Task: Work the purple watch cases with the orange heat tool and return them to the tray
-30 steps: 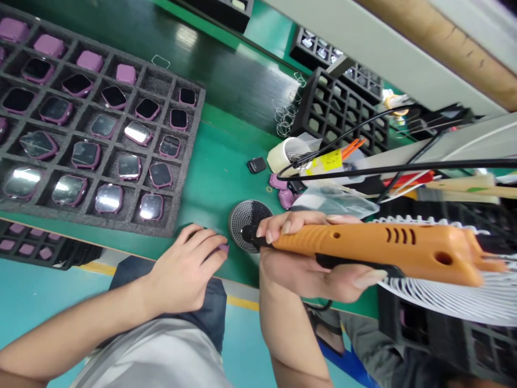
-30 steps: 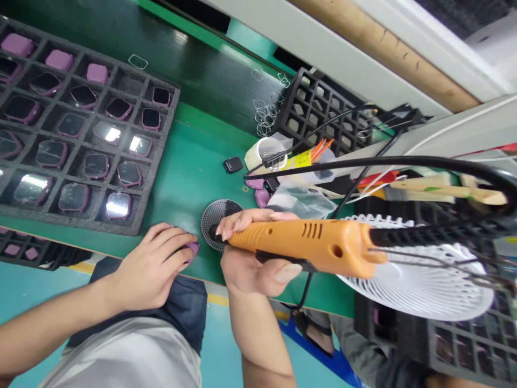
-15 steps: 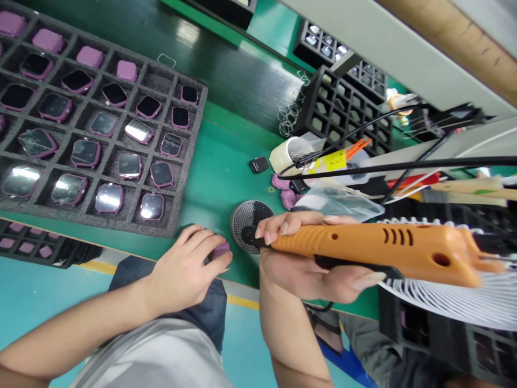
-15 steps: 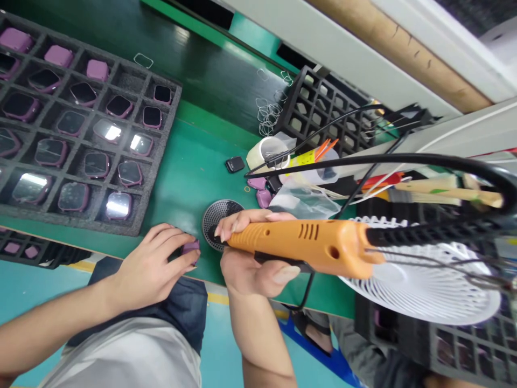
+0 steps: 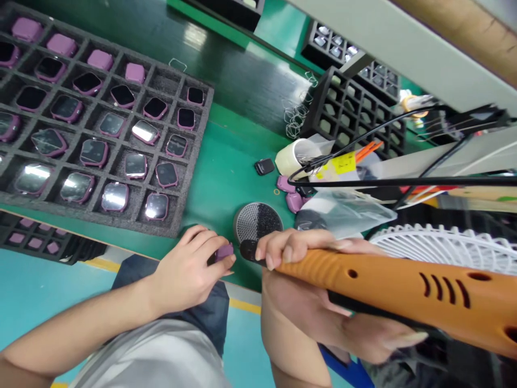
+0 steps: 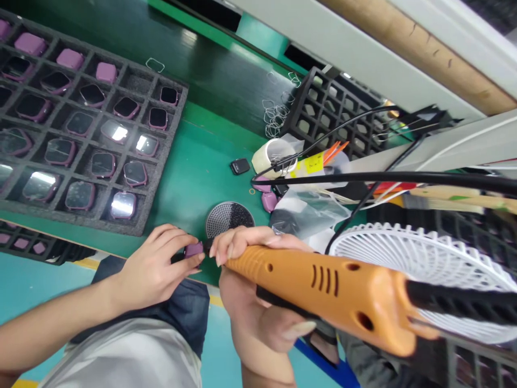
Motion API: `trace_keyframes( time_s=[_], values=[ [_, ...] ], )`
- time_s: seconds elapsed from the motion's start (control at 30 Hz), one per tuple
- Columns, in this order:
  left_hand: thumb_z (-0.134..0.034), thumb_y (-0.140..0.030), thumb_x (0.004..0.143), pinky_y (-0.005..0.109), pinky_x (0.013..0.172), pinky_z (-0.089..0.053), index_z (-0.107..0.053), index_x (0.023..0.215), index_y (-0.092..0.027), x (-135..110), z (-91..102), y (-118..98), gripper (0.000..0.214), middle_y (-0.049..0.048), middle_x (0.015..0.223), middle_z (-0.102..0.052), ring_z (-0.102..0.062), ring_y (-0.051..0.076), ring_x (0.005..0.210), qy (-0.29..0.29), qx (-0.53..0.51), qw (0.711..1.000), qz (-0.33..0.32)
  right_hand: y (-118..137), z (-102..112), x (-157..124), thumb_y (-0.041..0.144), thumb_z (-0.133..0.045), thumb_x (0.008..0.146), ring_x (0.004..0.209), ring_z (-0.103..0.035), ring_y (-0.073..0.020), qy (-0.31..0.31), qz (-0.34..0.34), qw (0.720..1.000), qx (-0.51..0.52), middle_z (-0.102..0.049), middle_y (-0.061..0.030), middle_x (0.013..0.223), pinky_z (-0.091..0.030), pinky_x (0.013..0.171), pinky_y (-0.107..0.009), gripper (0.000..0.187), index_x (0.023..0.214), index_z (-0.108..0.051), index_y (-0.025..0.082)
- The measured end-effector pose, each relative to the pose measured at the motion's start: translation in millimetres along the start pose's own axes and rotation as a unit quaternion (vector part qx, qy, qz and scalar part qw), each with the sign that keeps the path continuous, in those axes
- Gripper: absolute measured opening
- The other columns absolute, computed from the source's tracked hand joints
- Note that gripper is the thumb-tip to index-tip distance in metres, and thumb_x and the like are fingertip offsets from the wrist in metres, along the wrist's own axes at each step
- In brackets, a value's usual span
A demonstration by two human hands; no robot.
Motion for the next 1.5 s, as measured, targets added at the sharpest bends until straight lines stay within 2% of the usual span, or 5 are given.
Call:
trace_keyframes(
  time_s=[0.53,0.97,1.13,1.3,1.5],
  values=[
    [-0.070,-0.026,0.107,0.054,0.110,-0.054,-0.074,0.127,-0.018,-0.2,-1.2,0.2,0.021,0.0130,0.128,-0.072,-0.065,0.030,0.119,-0.001,-0.003,1.000,0.000,-0.5,0.9,-4.1,0.072,-0.069,0.094,0.066,-0.064,-0.0199,0.024,0.000,1.000,-0.013,-0.069,0.0006,0.087,-0.056,0.060,-0.043,0.047,0.116,-0.073,0.031],
    [-0.071,-0.026,0.106,0.054,0.109,-0.055,-0.075,0.125,-0.020,1.1,0.5,-0.4,0.020,0.0118,0.126,-0.073,-0.066,0.030,0.118,-0.003,-0.002,1.000,0.004,-6.8,-6.8,-2.9,0.076,-0.066,0.093,0.065,-0.062,-0.0179,0.033,0.006,0.999,-0.020,-0.068,0.0030,0.083,-0.056,0.057,-0.038,0.047,0.115,-0.074,0.035],
    [-0.075,-0.026,0.105,0.051,0.112,-0.055,-0.070,0.123,-0.015,1.5,1.4,1.2,0.022,0.0120,0.126,-0.076,-0.069,0.029,0.119,-0.005,-0.037,0.999,0.034,-6.9,-6.3,1.3,0.088,-0.055,0.092,0.062,-0.062,-0.0180,0.071,-0.001,0.997,-0.014,-0.069,0.0023,0.080,-0.055,0.055,-0.037,0.059,0.116,-0.074,0.036],
    [-0.077,-0.027,0.104,0.052,0.109,-0.057,-0.065,0.121,-0.016,5.4,3.5,4.9,0.024,0.0118,0.123,-0.077,-0.071,0.029,0.116,-0.003,-0.054,0.997,0.053,-17.1,-6.0,-2.7,0.082,-0.071,0.088,0.061,-0.061,-0.0169,0.066,-0.008,0.998,-0.004,-0.069,0.0041,0.082,-0.055,0.057,-0.036,0.052,0.116,-0.071,0.038],
    [-0.078,-0.030,0.103,0.052,0.103,-0.062,-0.060,0.121,-0.020,1.4,2.9,1.6,0.028,0.0117,0.118,-0.076,-0.072,0.029,0.112,-0.028,-0.060,0.996,0.054,-15.1,-4.6,1.4,0.086,-0.065,0.088,0.056,-0.057,-0.0158,0.063,0.013,0.997,0.047,-0.066,0.0046,0.079,-0.052,0.053,-0.034,0.056,0.114,-0.073,0.037]
  ],
)
Point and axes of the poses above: each hand's wrist, its own x-axis towards the middle knuckle, its own z-axis out of the back of the hand, y = z × x, the point moved 4 cm from there along x, towards the middle knuckle
